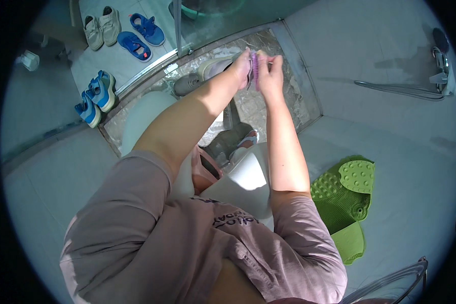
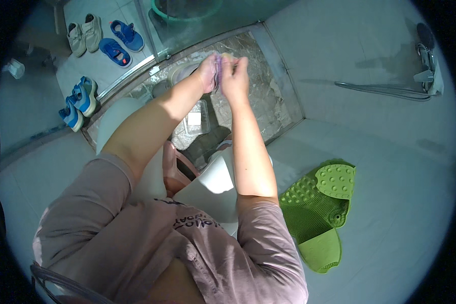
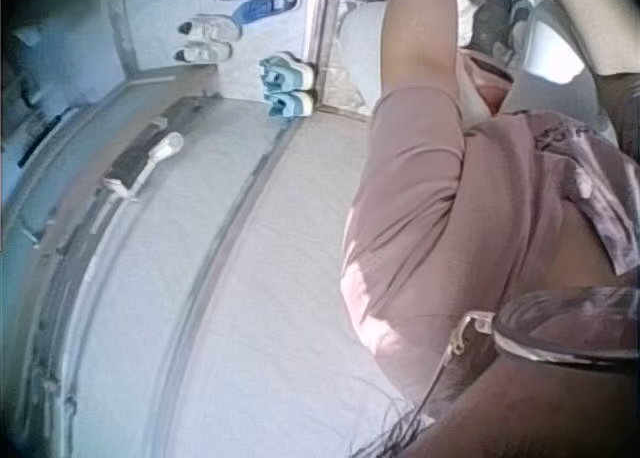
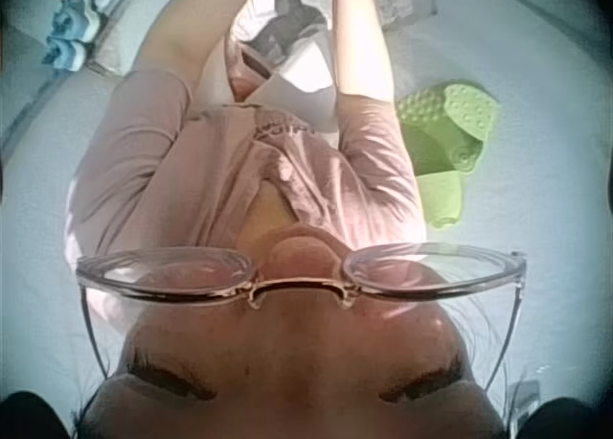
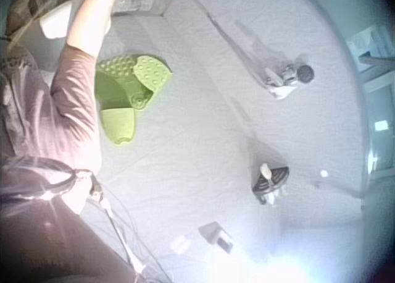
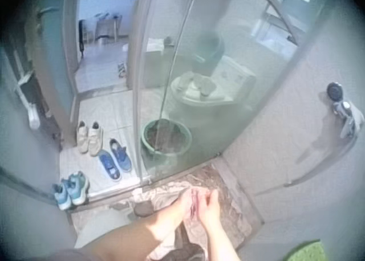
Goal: The person scrubs a white sneaker with a brush and a sponge while seated on a small stool. The person repeatedly scrubs the upper, sides, and sole of the shoe, occasionally rinsing the brush under running water.
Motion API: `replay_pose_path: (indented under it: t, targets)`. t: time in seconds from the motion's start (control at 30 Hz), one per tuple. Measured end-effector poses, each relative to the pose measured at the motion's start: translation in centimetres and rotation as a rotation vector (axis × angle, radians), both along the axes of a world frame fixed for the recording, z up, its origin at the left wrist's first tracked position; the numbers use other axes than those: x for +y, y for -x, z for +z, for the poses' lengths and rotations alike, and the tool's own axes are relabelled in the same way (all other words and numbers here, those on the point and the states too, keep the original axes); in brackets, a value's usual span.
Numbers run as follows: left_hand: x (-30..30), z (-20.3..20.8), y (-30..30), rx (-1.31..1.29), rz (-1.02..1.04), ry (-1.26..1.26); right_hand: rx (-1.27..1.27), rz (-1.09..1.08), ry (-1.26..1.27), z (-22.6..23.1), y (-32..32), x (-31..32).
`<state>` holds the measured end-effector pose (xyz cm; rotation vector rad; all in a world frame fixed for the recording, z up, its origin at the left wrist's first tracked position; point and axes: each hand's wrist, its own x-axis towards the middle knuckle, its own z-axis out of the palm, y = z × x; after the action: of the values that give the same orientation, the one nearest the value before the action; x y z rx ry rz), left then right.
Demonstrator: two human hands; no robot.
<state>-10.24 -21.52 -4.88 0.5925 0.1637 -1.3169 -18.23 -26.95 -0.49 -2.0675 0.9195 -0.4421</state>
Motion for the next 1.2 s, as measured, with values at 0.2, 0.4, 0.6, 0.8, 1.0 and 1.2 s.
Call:
replay_pose_path:
  t: [0.2, 0.4, 0.6, 0.8, 1.0, 1.2]
  targets:
    - [-0.3, 1.7, 0.8, 0.002, -0.056, -0.117, 0.024, -0.058, 0.012, -2.4, 0.1, -1.1]
    - [-1.1, 1.4, 0.7, -0.037, 0.037, 0.005, 0.015, -0.104, -0.003, -0.4, -0.5, -1.8]
    - [-0.3, 1.5, -0.7, -0.017, -0.013, -0.029, 0.003, -0.050, -0.092, 0.3, -0.9, -0.9]
    - [-0.6, 1.4, 0.7, -0.111, -0.022, -0.047, 0.007, 0.015, -0.009, -1.3, -0.8, -2.1]
    - [-2.0, -0.4, 1.6, -0.216, -0.068, -0.012, 0.129, -0.106, -0.054, -1.9, -0.8, -3.6]
    - [-1.6, 0.2, 1.1, -0.311, -0.028, -0.025, -0.018, -0.096, -0.253, 0.2, -0.4, -3.5]
